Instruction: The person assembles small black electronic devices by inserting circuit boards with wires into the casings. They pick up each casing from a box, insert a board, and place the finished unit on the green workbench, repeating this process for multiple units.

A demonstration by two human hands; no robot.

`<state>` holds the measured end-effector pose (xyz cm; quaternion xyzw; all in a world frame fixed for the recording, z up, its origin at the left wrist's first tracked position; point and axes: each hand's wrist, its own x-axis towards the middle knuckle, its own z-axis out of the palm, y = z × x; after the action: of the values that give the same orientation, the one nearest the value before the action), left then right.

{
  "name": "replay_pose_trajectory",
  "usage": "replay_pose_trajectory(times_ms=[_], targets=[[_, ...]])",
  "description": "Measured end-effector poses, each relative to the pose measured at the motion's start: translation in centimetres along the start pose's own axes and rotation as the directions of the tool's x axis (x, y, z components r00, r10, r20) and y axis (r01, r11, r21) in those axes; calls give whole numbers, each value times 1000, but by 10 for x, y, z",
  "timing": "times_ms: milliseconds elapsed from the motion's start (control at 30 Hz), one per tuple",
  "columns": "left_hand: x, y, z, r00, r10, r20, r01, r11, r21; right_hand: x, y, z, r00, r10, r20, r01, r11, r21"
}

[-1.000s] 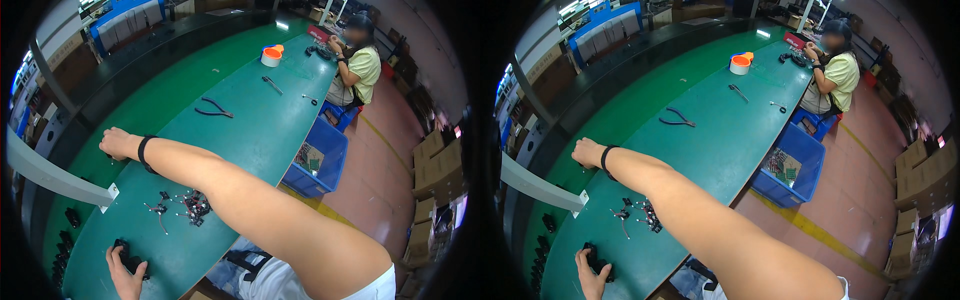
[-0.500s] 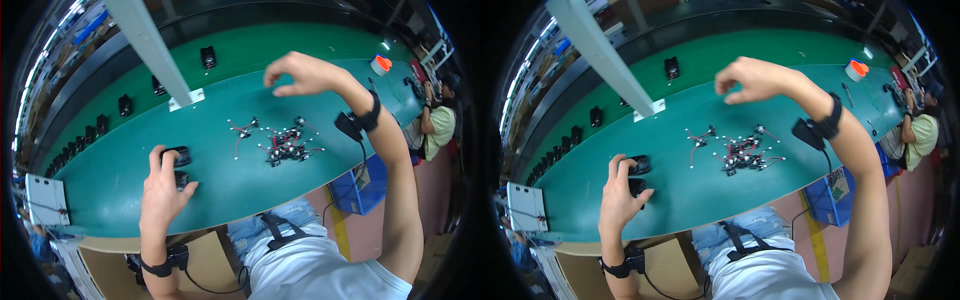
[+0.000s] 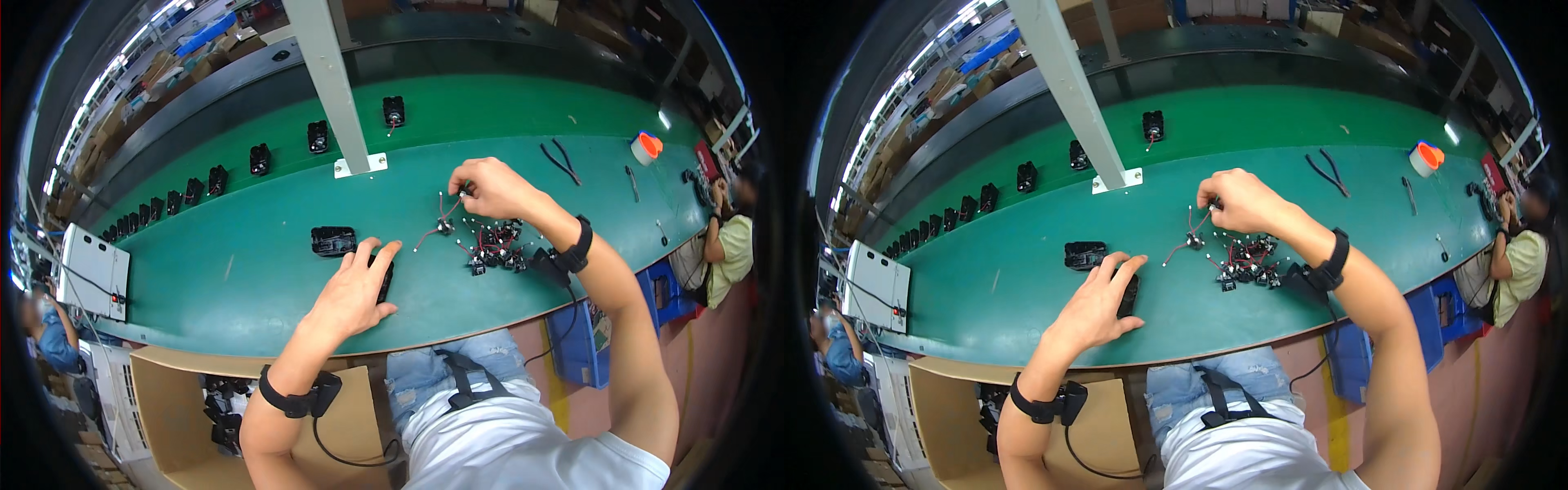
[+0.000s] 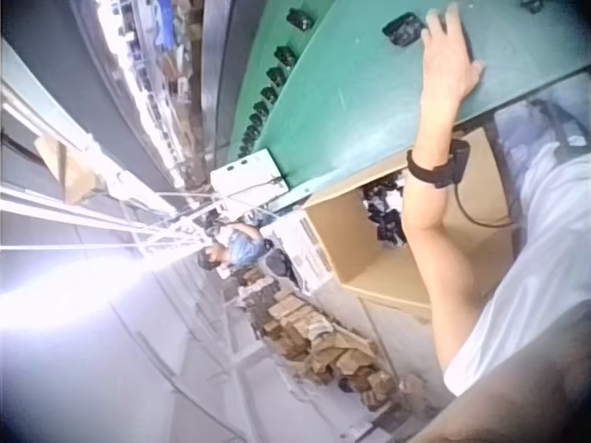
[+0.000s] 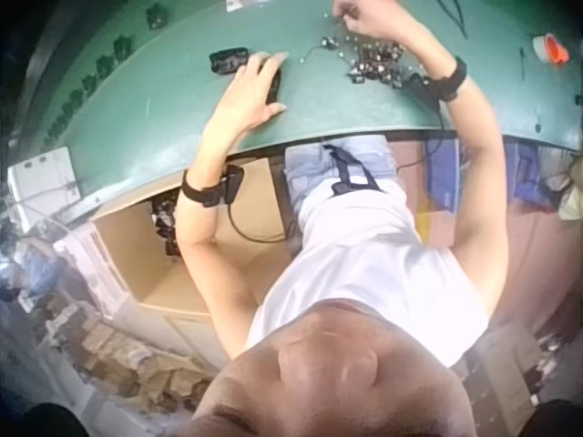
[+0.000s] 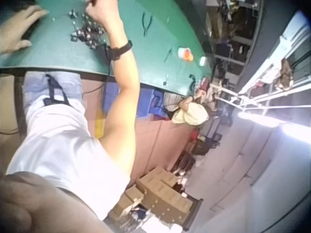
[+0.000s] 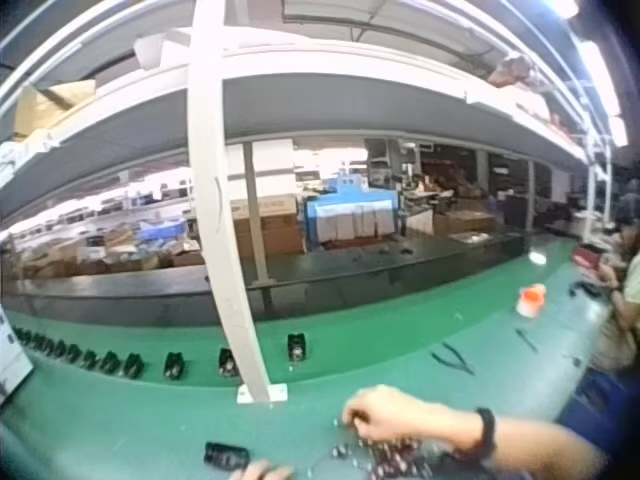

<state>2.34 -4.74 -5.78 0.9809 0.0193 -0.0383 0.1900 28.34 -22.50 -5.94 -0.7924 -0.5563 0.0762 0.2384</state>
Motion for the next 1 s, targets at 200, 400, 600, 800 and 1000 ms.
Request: replay_pose_trajectory(times_ms=[200, 400, 600, 800, 1000], targets=[[11, 0, -12, 992, -130, -7, 121, 939, -324, -18, -37, -13, 988, 150, 25, -118, 651, 750], [7, -6, -22, 955, -3, -296, -176, 797, -577, -12, -72, 7, 999, -3, -38, 37, 365, 930], [15, -8, -10, 930, -72, -361, -167, 791, -588, -8, -86, 32, 959, -14, -283, 234, 600, 765], [16, -6, -9, 922, -69, -382, -201, 757, -622, -18, -87, 42, 857, -155, -491, 388, 822, 418], [14, 9, -14, 888, -49, -458, -166, 893, -418, -24, -101, 43, 789, -294, -539, 469, 855, 220]])
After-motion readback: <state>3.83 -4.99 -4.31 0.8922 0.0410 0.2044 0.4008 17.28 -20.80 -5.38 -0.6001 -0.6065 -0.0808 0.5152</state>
